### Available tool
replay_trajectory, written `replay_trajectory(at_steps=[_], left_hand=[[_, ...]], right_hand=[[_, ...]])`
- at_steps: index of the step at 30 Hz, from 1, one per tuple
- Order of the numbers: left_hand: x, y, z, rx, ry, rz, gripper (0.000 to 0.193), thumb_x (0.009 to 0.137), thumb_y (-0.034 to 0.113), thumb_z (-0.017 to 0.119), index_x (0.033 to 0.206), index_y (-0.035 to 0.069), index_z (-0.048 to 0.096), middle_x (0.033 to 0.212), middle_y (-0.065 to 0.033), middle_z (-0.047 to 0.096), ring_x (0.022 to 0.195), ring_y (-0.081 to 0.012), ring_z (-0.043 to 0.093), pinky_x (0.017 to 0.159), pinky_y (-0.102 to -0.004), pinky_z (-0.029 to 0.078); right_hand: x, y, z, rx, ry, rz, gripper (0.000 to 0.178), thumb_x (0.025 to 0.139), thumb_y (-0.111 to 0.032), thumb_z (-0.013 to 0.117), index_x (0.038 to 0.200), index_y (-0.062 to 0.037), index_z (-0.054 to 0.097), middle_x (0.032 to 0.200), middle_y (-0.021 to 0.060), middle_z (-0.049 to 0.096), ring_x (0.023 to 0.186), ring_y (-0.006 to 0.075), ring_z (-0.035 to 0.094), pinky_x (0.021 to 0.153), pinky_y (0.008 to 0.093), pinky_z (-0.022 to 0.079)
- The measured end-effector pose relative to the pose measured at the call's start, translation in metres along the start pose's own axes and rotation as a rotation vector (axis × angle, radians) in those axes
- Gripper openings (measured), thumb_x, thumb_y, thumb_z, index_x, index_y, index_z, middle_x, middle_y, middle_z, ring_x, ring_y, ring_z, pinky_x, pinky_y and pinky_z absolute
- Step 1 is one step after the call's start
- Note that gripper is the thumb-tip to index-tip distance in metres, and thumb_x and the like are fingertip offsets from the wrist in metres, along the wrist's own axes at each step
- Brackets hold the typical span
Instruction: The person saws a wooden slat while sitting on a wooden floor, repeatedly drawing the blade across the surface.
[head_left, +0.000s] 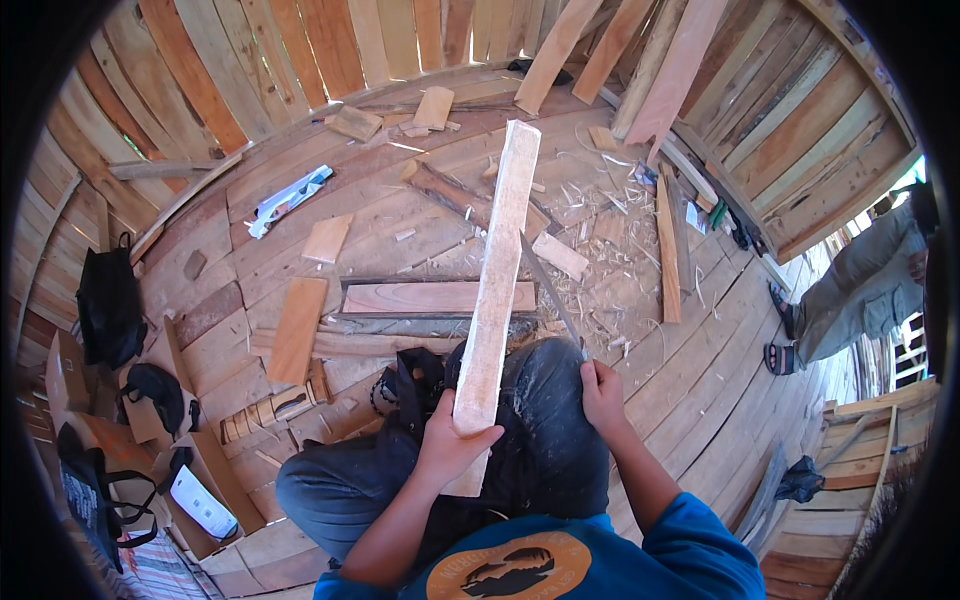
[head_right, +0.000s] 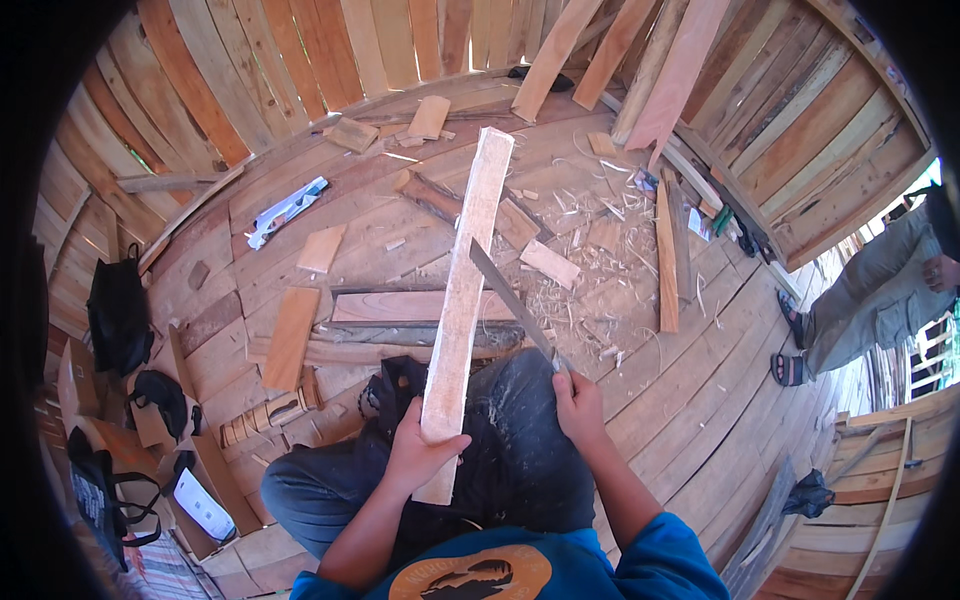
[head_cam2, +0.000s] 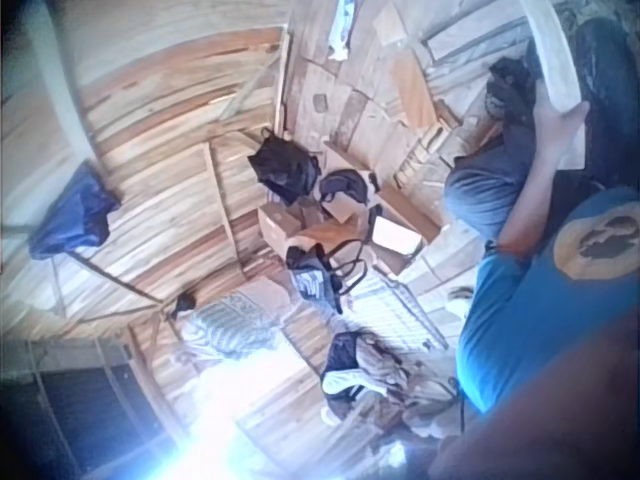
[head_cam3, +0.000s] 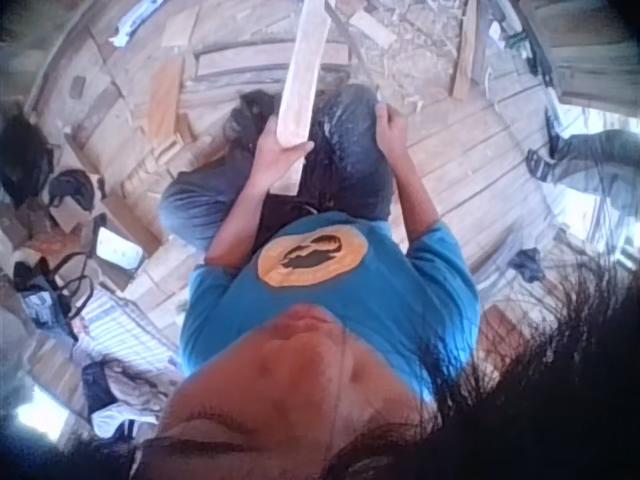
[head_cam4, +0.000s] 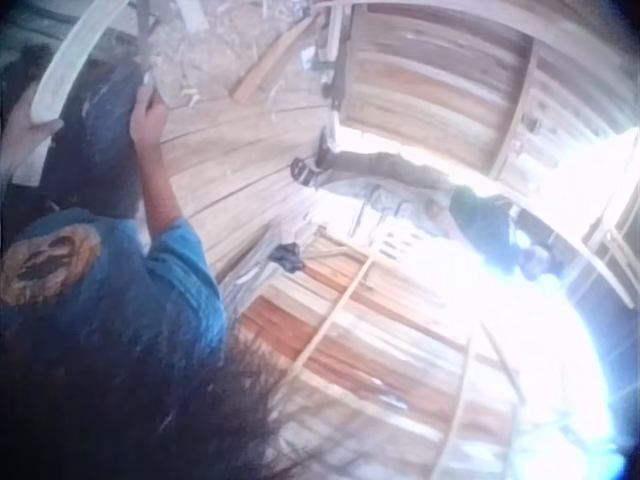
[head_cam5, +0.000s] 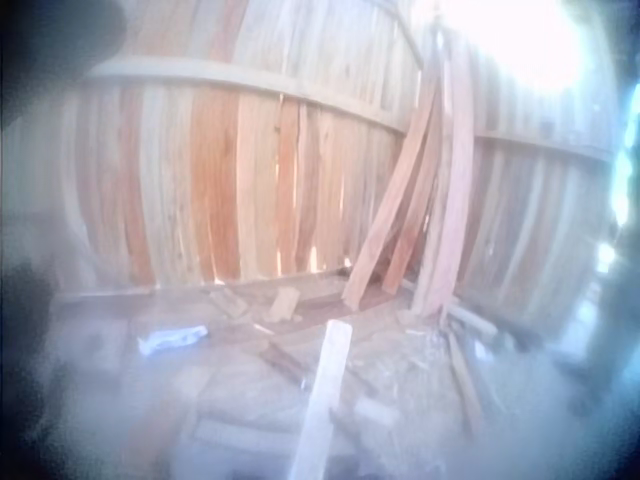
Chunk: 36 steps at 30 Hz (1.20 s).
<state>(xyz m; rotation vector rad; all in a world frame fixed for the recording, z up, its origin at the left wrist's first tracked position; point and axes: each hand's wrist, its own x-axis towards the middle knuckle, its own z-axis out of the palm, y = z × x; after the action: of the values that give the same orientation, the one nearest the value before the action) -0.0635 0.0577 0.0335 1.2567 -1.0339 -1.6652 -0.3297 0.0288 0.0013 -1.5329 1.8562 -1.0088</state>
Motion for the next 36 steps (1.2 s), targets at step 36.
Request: replay_trajectory(at_steps=[36], left_hand=[[-0.003,-0.020,0.003,0.208,-0.170,-0.052,0.028,0.089,0.001,0.056,0.107,0.004,0.035,0.095,-0.0161,0.064,0.083,-0.0204,0.067,0.069,-0.0302,0.054]], right_hand=[[-0.004,-0.007,0.001,-0.063,0.078,-0.058,0.041,0.088,-0.035,0.061,0.075,0.0039,0.060,0.055,0.0224,0.050,0.051,0.0387,0.054,0.049,0.0424,0.039]])
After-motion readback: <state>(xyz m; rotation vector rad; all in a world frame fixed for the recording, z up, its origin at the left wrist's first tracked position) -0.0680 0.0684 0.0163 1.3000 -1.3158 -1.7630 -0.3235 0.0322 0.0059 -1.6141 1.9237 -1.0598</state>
